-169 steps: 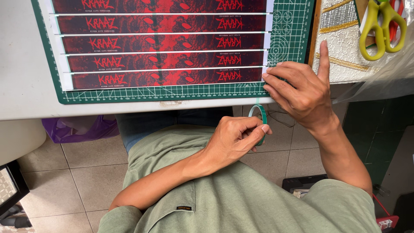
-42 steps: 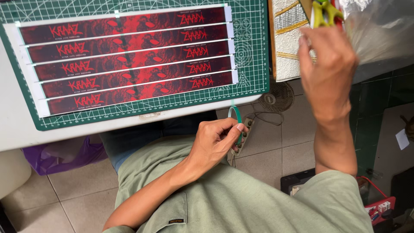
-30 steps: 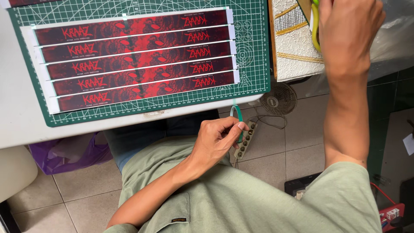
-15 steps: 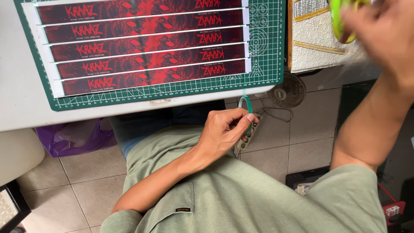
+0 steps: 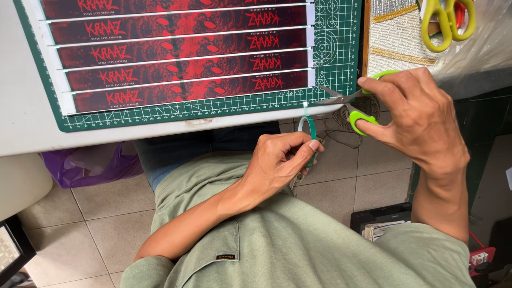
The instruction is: The person applies green tape to the edges of several red and black stickers laid out on a green cutting mat. They use scissors to cut the tape and press it down with their fingers to secure the stickers.
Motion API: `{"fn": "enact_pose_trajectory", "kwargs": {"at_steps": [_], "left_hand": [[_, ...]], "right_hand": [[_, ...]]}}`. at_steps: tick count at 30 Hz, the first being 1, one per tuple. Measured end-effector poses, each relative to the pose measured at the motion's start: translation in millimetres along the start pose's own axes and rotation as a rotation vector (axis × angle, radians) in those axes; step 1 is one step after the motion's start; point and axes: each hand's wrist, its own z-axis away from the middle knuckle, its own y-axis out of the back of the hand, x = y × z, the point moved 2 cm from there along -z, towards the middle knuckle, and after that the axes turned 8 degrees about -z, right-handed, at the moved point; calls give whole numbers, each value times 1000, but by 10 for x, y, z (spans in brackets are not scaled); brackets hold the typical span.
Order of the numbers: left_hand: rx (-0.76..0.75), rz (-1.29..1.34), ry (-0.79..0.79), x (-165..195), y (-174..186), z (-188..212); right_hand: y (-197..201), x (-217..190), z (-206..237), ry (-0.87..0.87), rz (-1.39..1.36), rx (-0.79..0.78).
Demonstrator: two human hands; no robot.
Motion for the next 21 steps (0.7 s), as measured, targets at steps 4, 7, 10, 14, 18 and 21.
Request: {"fn": "enact_pose_trajectory", "kwargs": {"at_steps": [4, 7, 10, 14, 18, 21], "left_hand": [[9, 18, 4, 4, 24, 10], [13, 23, 3, -12, 33, 10], [10, 22, -3, -32, 27, 17], [12, 0, -18, -42, 2, 9], [3, -3, -50, -40, 11, 12], [2, -5, -32, -42, 9, 5]], "right_hand": [[18, -50, -35, 32, 50, -26], [-11, -38, -33, 56, 114, -30], [-71, 8, 7, 44, 106, -56], [-156, 59, 49, 63, 94, -55], [-204, 71, 57, 90, 110, -24], [-234, 78, 54, 105, 127, -22]]}}
